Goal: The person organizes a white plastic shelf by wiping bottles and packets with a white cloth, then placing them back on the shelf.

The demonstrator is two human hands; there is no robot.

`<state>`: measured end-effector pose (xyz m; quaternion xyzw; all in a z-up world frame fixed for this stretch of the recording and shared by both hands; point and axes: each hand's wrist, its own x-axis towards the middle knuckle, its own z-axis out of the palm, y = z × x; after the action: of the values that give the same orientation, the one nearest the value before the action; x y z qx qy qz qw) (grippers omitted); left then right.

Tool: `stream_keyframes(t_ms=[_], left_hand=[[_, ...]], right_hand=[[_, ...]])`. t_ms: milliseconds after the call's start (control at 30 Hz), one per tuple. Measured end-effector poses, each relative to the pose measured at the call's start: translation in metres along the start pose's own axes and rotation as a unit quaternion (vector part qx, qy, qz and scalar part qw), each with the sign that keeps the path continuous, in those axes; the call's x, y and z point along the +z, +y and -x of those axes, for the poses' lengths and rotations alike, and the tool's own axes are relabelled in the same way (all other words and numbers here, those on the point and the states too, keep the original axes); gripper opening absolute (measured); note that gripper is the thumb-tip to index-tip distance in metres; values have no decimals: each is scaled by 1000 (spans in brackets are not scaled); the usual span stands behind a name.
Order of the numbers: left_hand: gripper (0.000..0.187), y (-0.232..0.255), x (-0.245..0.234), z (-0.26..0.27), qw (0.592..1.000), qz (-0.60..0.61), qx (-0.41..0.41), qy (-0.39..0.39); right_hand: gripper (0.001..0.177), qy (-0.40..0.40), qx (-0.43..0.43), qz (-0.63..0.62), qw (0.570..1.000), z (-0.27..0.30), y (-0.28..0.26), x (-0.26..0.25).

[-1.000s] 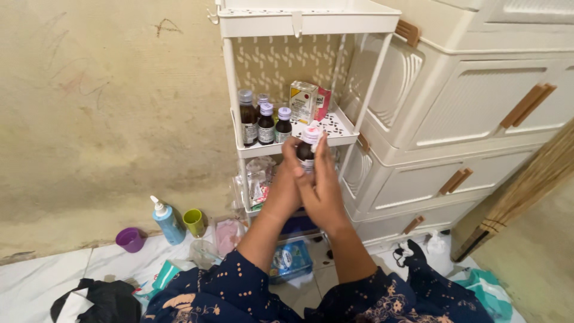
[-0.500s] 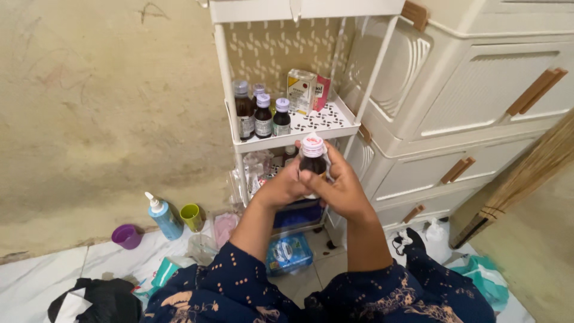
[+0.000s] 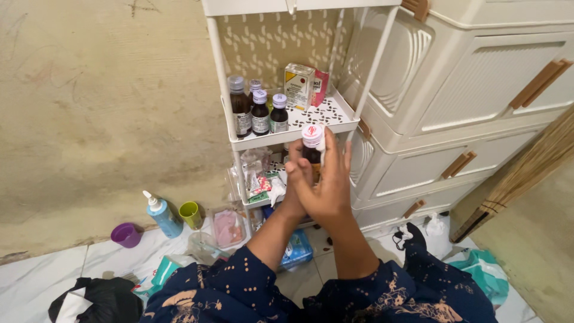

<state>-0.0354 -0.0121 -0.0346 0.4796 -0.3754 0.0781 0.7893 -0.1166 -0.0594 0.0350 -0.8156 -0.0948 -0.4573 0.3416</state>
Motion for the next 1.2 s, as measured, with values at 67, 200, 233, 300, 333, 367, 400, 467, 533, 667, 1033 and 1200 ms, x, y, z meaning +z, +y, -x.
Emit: stream_keyframes(t_ms=[67,200,233,300,333,367,400,467,533,667,1033,1200], left_hand=[[79,1,-5,0,1000,-9,-20,-18],[88,9,-17,-7,993,55,-54,-94],[89,10,-22,-10,989,45,-79,-114],[90,12,-30,-15,979,24,-130,-154],[88,12,-35,-16,966,74,-188,-163],[87,13,-38,-16,946,124,-246,-170],[86,13,-41,-16,921,172,-302,-176],[82,11,-41,-16,921,196,-287,-177],[76,7,-37,-15,918,238,-277,-153],[70,-1,-25,-14,881,375,-246,-152],[71,41,-29,-24,923,311,-188,-126],[78,42,-18,-20,960,225,-104,-129]], right_hand=[[96,-20,-3,10,1000,-3,-3,-3],[102,-121,57,-57,989,-11,8,-20],[105,-140,57,-92,984,-12,13,-24],[110,-165,46,-117,978,-13,23,-30],[111,-173,34,-109,978,-14,27,-31],[112,-181,22,-100,978,-13,30,-32],[111,-184,8,-86,979,-12,32,-32],[108,-192,-23,-59,979,-8,36,-31],[110,-192,86,-267,940,-7,43,-25],[103,-148,276,-477,821,-10,66,-28],[74,-78,202,-682,698,-27,53,-51],[41,-49,182,-561,806,-20,60,-36]])
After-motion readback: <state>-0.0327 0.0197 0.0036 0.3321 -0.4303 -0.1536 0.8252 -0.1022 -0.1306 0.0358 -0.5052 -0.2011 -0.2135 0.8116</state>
